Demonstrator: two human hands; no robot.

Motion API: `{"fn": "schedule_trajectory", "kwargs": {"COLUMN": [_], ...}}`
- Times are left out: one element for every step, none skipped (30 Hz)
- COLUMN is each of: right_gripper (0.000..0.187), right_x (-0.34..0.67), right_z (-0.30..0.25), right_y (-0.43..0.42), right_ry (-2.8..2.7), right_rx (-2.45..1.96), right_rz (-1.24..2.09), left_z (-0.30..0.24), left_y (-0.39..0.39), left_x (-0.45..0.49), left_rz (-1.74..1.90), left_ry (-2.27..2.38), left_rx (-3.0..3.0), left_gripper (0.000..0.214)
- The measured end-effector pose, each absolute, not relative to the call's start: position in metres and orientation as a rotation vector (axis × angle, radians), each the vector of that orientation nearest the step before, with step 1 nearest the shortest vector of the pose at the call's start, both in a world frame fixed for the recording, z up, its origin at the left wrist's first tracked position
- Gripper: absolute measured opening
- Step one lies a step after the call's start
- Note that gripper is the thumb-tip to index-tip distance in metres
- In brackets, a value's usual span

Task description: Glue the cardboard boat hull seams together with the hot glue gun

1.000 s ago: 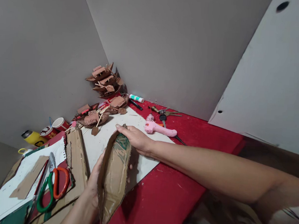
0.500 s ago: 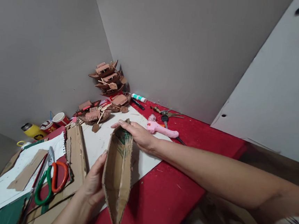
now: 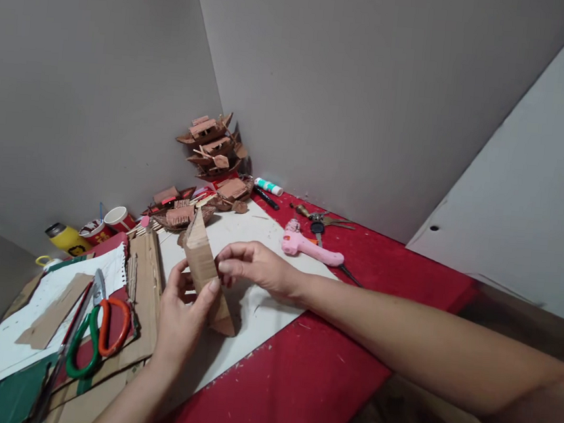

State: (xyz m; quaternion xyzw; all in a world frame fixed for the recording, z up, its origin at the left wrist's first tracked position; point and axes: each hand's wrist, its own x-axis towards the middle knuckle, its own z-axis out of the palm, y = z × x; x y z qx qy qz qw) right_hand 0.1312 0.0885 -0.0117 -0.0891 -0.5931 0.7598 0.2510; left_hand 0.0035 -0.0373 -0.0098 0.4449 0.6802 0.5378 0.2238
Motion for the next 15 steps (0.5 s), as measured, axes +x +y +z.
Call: {"fn": "schedule_trajectory", "kwargs": {"right_gripper": [0.036,0.035,0.033,0.032,0.032,0.031,0.031,0.031,0.031,0.031,0.030,0.029,0.028,0.026,0.024], "right_x": [0.132,0.132,0.133,0.134,0.135,0.135,0.136,0.136,0.137,0.137,0.137,0.137,0.137,0.137,0.137], "right_z": [-0.012,-0.012,-0.012,-0.012,-0.012,-0.011,-0.010,-0.009,-0.008,-0.007,-0.006,-0.005,-0.005,-0.004,-0.004], "right_y": [0.087,0.085,0.084,0.083,0.082,0.082,0.082,0.081,0.082,0.083,0.084,0.086,0.089,0.092,0.096], "right_ry": [-1.637,-1.655,-1.670,-1.685,-1.692,-1.690,-1.671,-1.639,-1.597,-1.541,-1.478,-1.412,-1.346,-1.287,-1.238], "right_rx": [-0.209,-0.177,-0.150,-0.129,-0.120,-0.118,-0.126,-0.140,-0.151,-0.163,-0.177,-0.198,-0.225,-0.252,-0.277], "right_rz": [2.083,2.099,2.115,2.133,2.151,2.170,2.190,2.211,2.231,2.246,2.259,2.269,2.273,2.272,2.265], "left_z": [-0.009,-0.008,-0.007,-0.006,-0.004,-0.003,-0.002,-0.002,-0.001,-0.001,0.000,0.000,-0.001,-0.001,-0.002], "left_y": [-0.038,-0.039,-0.040,-0.040,-0.041,-0.042,-0.042,-0.043,-0.044,-0.045,-0.045,-0.046,-0.046,-0.046,-0.046], "left_x": [0.005,0.006,0.008,0.010,0.011,0.013,0.015,0.016,0.017,0.019,0.020,0.020,0.021,0.020,0.019], "left_rz": [1.466,1.455,1.448,1.445,1.446,1.447,1.452,1.460,1.477,1.493,1.511,1.529,1.544,1.561,1.582], "left_ry": [1.895,1.907,1.915,1.919,1.922,1.923,1.916,1.899,1.878,1.854,1.827,1.797,1.769,1.748,1.728], "left_rx": [1.240,1.242,1.239,1.231,1.222,1.214,1.205,1.198,1.193,1.192,1.190,1.186,1.176,1.156,1.125], "left_gripper": [0.056,0.057,0.059,0.060,0.062,0.065,0.067,0.070,0.073,0.076,0.077,0.077,0.073,0.069,0.064]}}
